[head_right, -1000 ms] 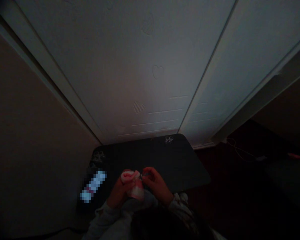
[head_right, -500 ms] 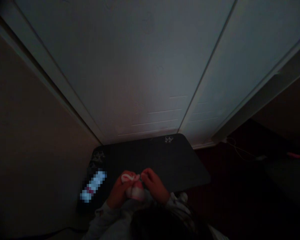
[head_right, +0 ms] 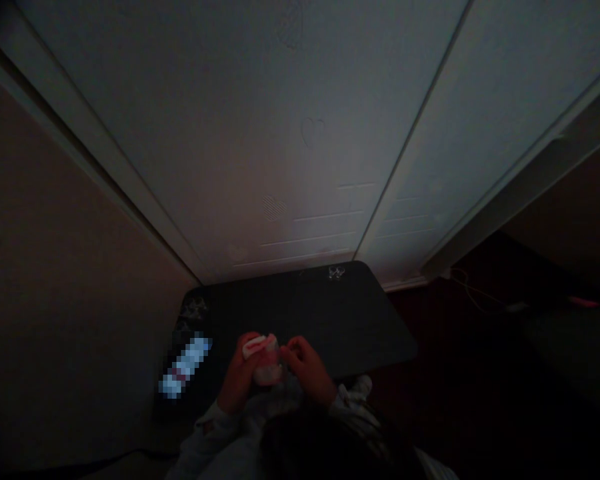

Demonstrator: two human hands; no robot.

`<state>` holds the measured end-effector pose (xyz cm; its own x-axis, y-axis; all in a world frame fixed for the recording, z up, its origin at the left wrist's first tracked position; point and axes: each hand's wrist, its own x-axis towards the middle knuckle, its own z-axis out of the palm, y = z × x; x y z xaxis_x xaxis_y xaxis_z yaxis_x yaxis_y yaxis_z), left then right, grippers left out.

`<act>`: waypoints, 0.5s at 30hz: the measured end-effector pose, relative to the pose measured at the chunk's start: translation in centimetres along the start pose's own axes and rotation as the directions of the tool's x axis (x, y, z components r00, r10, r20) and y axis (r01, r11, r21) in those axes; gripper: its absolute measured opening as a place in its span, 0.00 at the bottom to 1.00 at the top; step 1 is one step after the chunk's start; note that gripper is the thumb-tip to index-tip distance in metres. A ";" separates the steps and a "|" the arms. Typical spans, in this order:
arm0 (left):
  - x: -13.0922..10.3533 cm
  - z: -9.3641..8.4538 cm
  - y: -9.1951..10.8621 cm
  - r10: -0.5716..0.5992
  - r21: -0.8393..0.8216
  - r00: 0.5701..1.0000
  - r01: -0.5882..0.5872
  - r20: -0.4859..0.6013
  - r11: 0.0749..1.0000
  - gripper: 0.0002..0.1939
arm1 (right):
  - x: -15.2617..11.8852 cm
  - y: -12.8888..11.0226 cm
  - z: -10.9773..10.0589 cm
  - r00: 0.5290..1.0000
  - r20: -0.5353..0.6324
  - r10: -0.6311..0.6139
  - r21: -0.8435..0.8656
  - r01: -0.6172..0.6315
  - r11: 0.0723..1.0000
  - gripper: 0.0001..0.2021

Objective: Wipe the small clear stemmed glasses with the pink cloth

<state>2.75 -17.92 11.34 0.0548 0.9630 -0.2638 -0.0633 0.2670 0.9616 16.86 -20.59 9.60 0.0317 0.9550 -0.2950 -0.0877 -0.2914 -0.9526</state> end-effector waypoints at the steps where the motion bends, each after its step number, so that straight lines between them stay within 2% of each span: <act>1: 0.1 0.0 -0.2 -0.010 0.013 1.000 0.010 0.001 1.000 0.16 | -0.1 0.2 0.0 1.000 0.010 0.009 0.001 -0.009 1.000 0.20; 4: 0.0 0.2 -0.5 -0.076 0.087 0.991 0.066 0.112 0.994 0.16 | -0.4 0.5 0.0 0.999 0.029 0.024 0.004 -0.024 1.000 0.19; 5: 0.0 0.3 -0.6 -0.072 0.143 0.986 0.051 0.152 0.988 0.16 | -0.4 0.5 0.0 0.999 0.024 0.021 0.006 -0.021 1.000 0.19; 8: 0.0 0.6 -0.7 0.055 0.344 0.958 -0.153 0.280 0.927 0.16 | -0.1 0.9 -0.2 0.999 -0.027 0.030 0.018 -0.029 0.999 0.18; 11: 0.3 0.8 -0.8 0.134 0.469 0.895 -0.345 0.426 0.813 0.19 | 0.4 1.4 -0.4 0.992 -0.107 0.066 0.034 -0.063 0.997 0.17; 13: 0.7 1.0 -0.9 0.139 0.524 0.877 -0.394 0.460 0.755 0.18 | 0.6 1.7 -0.5 0.984 -0.157 0.086 0.042 -0.080 0.996 0.17; 15: 1.2 1.1 -1.0 0.119 0.581 0.887 -0.389 0.447 0.715 0.17 | 0.8 1.8 -0.5 0.983 -0.163 0.088 0.059 -0.080 0.995 0.16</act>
<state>4.00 -17.09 10.12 0.4863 0.8696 -0.0857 0.5128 -0.2046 0.8338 17.23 -20.33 7.61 0.1861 0.9035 -0.3862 -0.1483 -0.3627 -0.9200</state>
